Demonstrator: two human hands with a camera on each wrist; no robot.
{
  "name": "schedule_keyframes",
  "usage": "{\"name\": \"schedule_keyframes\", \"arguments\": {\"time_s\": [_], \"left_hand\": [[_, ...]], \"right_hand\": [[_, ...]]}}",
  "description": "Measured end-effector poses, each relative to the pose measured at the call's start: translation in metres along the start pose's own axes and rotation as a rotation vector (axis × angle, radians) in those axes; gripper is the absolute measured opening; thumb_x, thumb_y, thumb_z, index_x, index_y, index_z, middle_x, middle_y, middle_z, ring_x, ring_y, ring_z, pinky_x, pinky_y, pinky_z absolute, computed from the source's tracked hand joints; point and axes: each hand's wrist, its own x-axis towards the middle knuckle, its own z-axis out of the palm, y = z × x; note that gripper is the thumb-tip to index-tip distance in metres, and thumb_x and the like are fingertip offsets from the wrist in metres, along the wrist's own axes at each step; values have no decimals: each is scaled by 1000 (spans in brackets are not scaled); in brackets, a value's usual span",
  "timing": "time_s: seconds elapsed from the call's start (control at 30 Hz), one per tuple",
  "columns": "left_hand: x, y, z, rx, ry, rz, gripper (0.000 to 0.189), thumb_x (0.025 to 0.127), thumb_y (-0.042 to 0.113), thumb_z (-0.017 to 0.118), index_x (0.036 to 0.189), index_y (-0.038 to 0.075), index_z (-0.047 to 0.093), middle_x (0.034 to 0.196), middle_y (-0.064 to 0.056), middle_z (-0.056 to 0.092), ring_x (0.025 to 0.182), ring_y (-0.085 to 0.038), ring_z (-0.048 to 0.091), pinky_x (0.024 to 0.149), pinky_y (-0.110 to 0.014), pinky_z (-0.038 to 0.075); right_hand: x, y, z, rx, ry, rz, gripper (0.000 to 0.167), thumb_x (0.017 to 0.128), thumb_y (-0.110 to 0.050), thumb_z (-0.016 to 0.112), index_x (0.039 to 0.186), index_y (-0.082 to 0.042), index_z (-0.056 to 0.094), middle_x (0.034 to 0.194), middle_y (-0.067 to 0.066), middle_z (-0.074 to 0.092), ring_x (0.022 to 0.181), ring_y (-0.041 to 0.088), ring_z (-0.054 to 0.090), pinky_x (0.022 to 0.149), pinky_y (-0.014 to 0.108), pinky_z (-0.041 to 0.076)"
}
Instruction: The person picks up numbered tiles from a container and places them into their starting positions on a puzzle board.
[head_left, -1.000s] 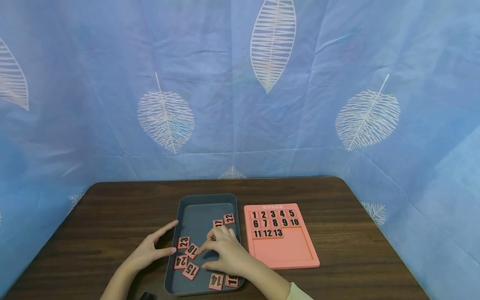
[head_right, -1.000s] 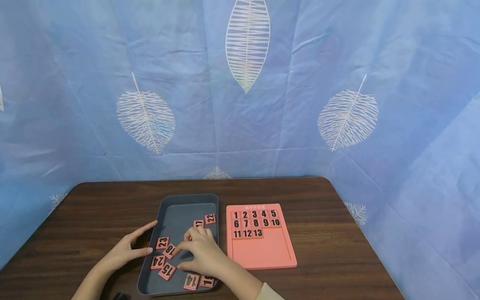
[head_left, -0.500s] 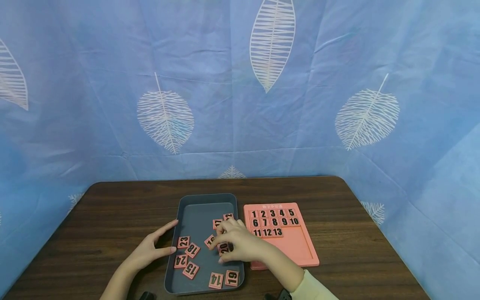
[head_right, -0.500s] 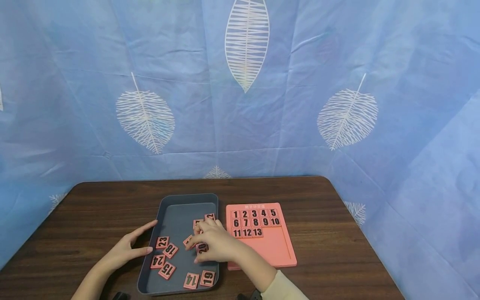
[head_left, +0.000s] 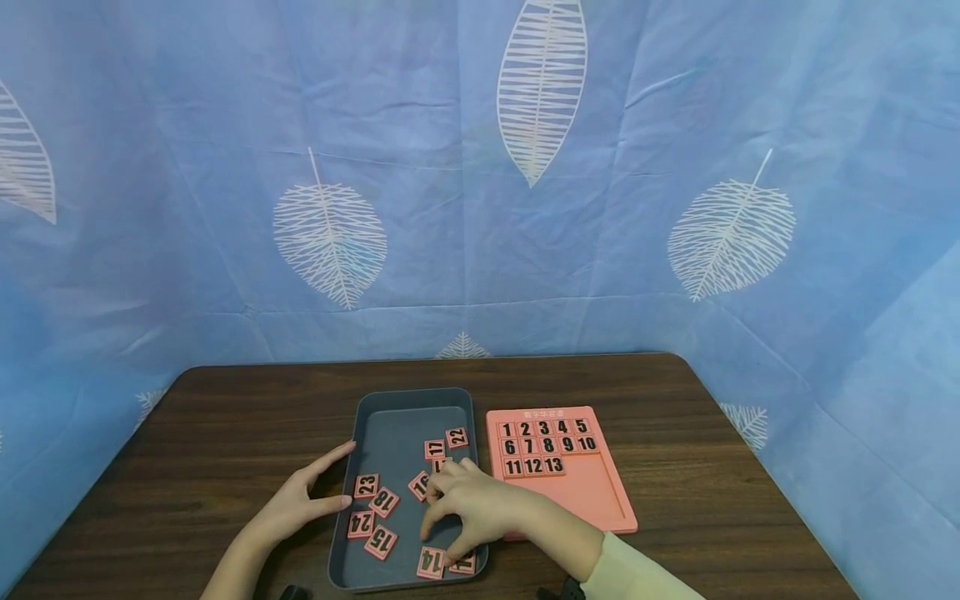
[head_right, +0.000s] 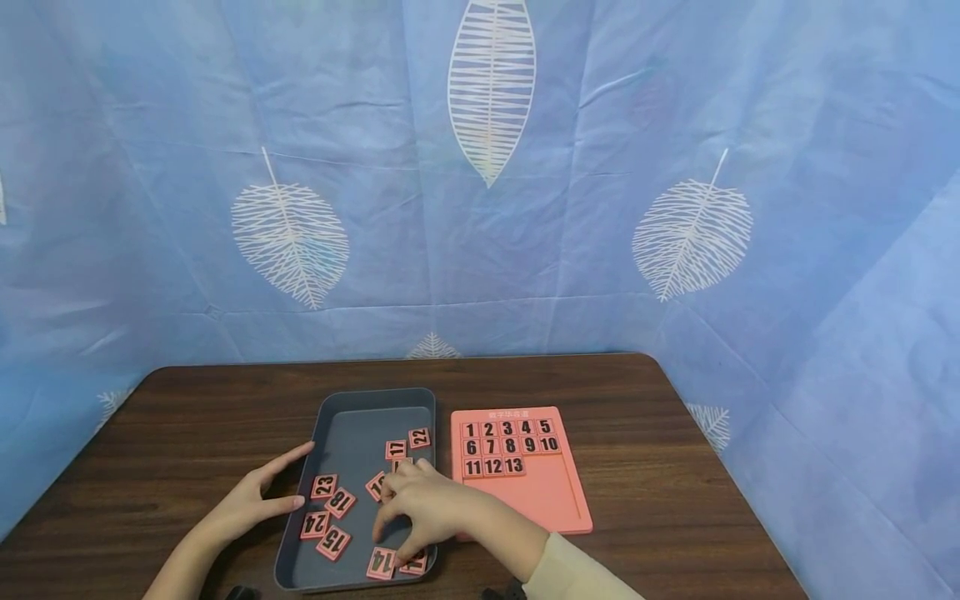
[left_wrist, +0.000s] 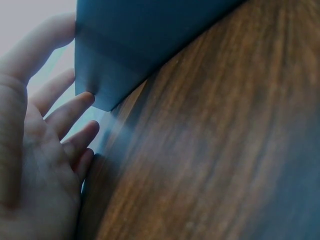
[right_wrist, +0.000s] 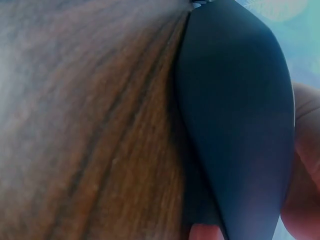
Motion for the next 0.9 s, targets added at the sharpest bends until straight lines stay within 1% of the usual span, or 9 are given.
{"name": "schedule_keyframes", "arguments": {"time_s": [0.13, 0.27, 0.37, 0.47, 0.57, 0.73, 0.9], "left_hand": [[0, -1, 0, 10, 3, 10, 71, 88, 19, 71, 150, 16, 35, 154, -17, 23, 138, -49, 13, 98, -74, 17], [0, -1, 0, 15, 0, 19, 72, 88, 18, 71, 150, 14, 34, 154, -18, 23, 138, -50, 12, 98, -74, 17], [0, -2, 1, 7, -4, 20, 72, 88, 18, 71, 150, 14, 34, 154, -19, 23, 138, -50, 11, 98, -74, 17], [0, -3, 1, 0, -4, 19, 72, 88, 18, 70, 150, 14, 34, 154, -19, 22, 138, -50, 11, 98, -74, 16], [0, -5, 1, -5, 3, 11, 72, 88, 19, 70, 151, 15, 34, 155, -18, 22, 138, -49, 12, 99, -74, 16], [0, -5, 1, -2, 6, 9, 73, 88, 20, 71, 151, 15, 34, 155, -18, 22, 138, -49, 12, 99, -74, 15], [1, -5, 1, 2, 6, 9, 73, 88, 20, 71, 150, 16, 34, 155, -17, 22, 138, -49, 12, 98, -74, 15]], "right_hand": [[2, -2, 1, -11, -17, -11, 29, 76, -42, 80, 103, -38, 73, 94, -15, 41, 84, 5, 28, 72, 21, 21], [4, -6, 1, -48, -36, -20, 31, 75, -38, 80, 105, -40, 72, 92, -15, 39, 84, 4, 27, 73, 21, 20], [4, -6, 2, -68, -48, -27, 35, 76, -41, 80, 109, -41, 71, 92, -15, 39, 84, 4, 27, 72, 21, 19], [4, -6, 3, -59, -59, -43, 38, 77, -43, 79, 113, -43, 69, 95, -16, 40, 84, 3, 28, 73, 21, 20], [4, -4, 4, -47, -65, -58, 37, 77, -45, 79, 112, -43, 69, 98, -17, 41, 85, 3, 29, 73, 20, 21], [3, -4, 4, -48, -57, -63, 34, 76, -47, 78, 109, -42, 71, 96, -15, 41, 86, 3, 29, 74, 19, 21], [1, -6, 1, -31, -31, -52, 34, 74, -44, 80, 106, -39, 72, 95, -15, 42, 87, 3, 30, 74, 19, 22]]}}
